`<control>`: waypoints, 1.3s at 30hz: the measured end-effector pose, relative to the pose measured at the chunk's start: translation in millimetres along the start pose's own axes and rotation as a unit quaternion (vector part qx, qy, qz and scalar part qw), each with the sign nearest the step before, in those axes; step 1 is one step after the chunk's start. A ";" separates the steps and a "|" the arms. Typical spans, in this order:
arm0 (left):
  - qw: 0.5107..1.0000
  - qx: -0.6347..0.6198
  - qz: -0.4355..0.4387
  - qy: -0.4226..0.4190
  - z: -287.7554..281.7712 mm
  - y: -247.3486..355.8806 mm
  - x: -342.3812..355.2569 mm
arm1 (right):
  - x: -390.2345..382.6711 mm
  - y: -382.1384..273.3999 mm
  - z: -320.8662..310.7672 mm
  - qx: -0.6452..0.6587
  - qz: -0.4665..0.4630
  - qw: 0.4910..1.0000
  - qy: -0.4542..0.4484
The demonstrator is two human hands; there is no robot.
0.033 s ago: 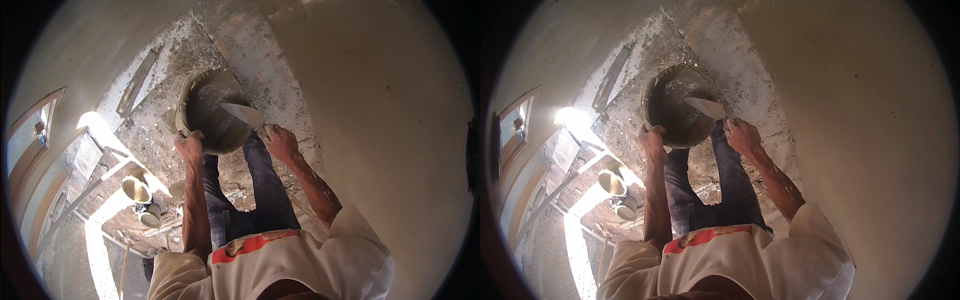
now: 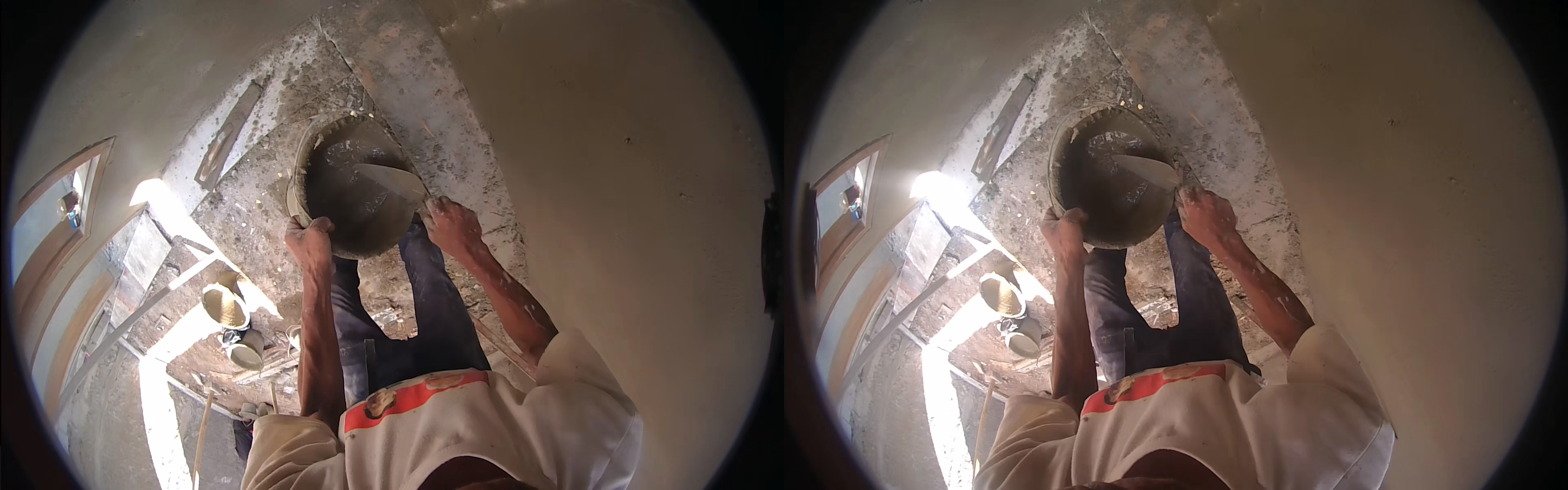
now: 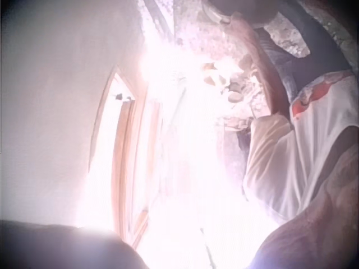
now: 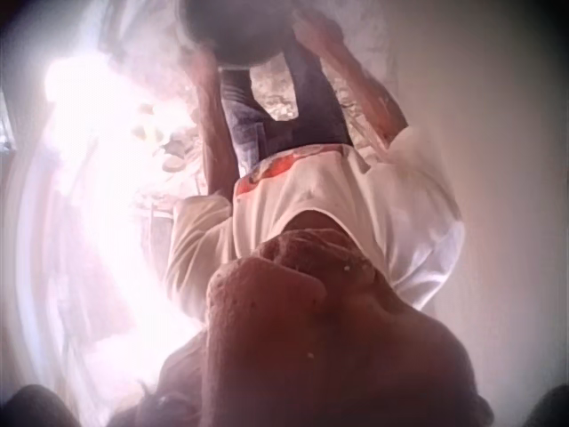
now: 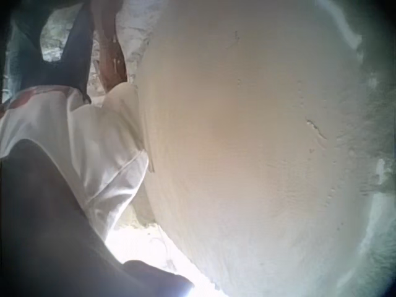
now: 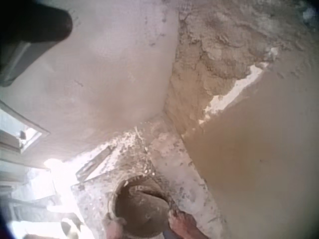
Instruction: The person applies plaster to a corner of an interior wall using a trowel, scooping material from a bucket and smoothing it over the surface.
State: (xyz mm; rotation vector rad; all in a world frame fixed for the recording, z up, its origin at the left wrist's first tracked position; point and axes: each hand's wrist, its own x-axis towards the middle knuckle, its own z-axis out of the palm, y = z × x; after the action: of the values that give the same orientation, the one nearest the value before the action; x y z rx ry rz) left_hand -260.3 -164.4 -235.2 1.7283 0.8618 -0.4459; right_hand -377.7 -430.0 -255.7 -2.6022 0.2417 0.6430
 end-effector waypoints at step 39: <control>0.985 -0.172 0.001 -0.013 -133.3 232.3 -90.8 | -37.8 -241.3 -349.3 0.125 -0.178 0.976 0.028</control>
State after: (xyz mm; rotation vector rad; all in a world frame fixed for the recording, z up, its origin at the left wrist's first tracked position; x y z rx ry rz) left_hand -166.0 -100.5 23.6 1.4026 0.8636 -0.2964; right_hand -206.3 -375.3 130.7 -2.3396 -0.1211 0.3849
